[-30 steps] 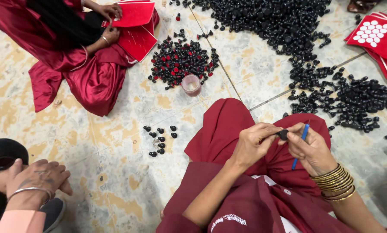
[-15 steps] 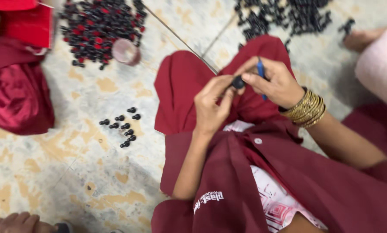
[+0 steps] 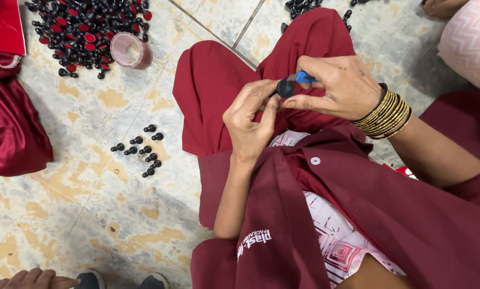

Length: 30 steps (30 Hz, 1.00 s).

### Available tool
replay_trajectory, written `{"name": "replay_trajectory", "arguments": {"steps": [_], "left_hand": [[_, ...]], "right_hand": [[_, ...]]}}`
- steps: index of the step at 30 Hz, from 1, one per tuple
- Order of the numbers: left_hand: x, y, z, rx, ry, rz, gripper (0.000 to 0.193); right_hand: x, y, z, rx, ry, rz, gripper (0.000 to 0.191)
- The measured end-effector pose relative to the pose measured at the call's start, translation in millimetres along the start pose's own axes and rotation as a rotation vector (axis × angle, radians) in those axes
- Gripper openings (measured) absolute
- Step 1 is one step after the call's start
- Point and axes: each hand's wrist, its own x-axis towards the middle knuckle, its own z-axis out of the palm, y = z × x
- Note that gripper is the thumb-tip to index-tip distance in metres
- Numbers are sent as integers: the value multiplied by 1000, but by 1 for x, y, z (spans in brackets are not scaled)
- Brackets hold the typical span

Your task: The person sits on the floor sorting through piles of black plastic game pieces and, using a blue handheld press tool, attaches red felt discs to the base of each piece one at a time, setting completed pieces aside. Other workers around them perform the same assembly on the floor.

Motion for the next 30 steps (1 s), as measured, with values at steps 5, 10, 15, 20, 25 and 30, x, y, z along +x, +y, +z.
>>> {"name": "replay_trajectory", "arguments": {"steps": [5,10,15,20,25,30], "left_hand": [[3,3,0,18,20,28,21],[3,4,-1,52,27,49,20],[2,5,0,112,30,98,19],[1,6,1,161,42,129,21],[1,6,3,156,51,138,20],[-1,3,3,174,49,155,21]], "right_hand": [[-1,0,1,-13,6,12,50],[-2,-1,3,-21,10,19,52],[-5,-2,3,-20,15,19,53],[-7,-4,3,-40,16,21,53],[-6,-4,3,-83,4,29,52],[-7,-7,2,-151,-2,15,47]]}}
